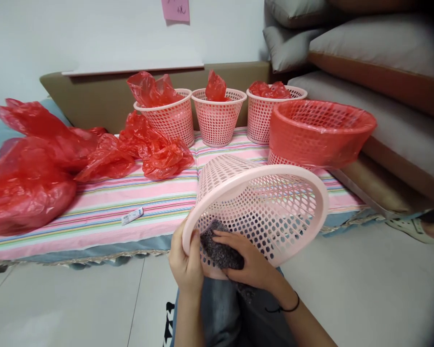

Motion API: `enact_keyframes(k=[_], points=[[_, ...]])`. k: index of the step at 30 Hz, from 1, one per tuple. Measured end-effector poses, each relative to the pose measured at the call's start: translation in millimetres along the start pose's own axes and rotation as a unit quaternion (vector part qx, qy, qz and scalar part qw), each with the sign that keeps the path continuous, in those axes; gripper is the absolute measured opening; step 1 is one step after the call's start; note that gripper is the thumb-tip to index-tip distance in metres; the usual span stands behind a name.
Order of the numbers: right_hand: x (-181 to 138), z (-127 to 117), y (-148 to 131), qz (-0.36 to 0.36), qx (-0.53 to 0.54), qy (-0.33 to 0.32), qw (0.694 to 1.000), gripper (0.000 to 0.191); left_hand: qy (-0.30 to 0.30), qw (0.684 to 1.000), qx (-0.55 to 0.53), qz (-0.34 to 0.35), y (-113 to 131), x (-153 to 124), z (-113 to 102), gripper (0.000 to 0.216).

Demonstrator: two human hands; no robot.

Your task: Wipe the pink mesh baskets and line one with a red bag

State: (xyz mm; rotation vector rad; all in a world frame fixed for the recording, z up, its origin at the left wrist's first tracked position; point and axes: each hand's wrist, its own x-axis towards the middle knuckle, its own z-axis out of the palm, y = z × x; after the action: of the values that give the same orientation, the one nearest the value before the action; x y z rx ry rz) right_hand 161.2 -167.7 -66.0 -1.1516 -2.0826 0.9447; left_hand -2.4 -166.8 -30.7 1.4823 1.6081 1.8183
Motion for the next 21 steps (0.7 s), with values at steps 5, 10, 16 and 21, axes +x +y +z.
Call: enact_keyframes(k=[5,10,16,21], points=[[6,8,-1,0.069,-0.033,0.054,0.996,0.066,0.009,1.0,0.004,-0.003,-2,5,3,0.026],[35,10,11,0.069,-0.024,0.109,0.991,0.06,-0.025,0.999,-0.03,-0.023,0,24,15,0.024],[96,-30,54,0.07,-0.145,0.236,0.958,0.054,-0.062,0.997,-0.051,0.005,9,76,41,0.022],[152,-70,81,0.132,-0.217,0.264,0.93,0.053,-0.096,0.992,-0.054,0.063,14,126,70,0.022]])
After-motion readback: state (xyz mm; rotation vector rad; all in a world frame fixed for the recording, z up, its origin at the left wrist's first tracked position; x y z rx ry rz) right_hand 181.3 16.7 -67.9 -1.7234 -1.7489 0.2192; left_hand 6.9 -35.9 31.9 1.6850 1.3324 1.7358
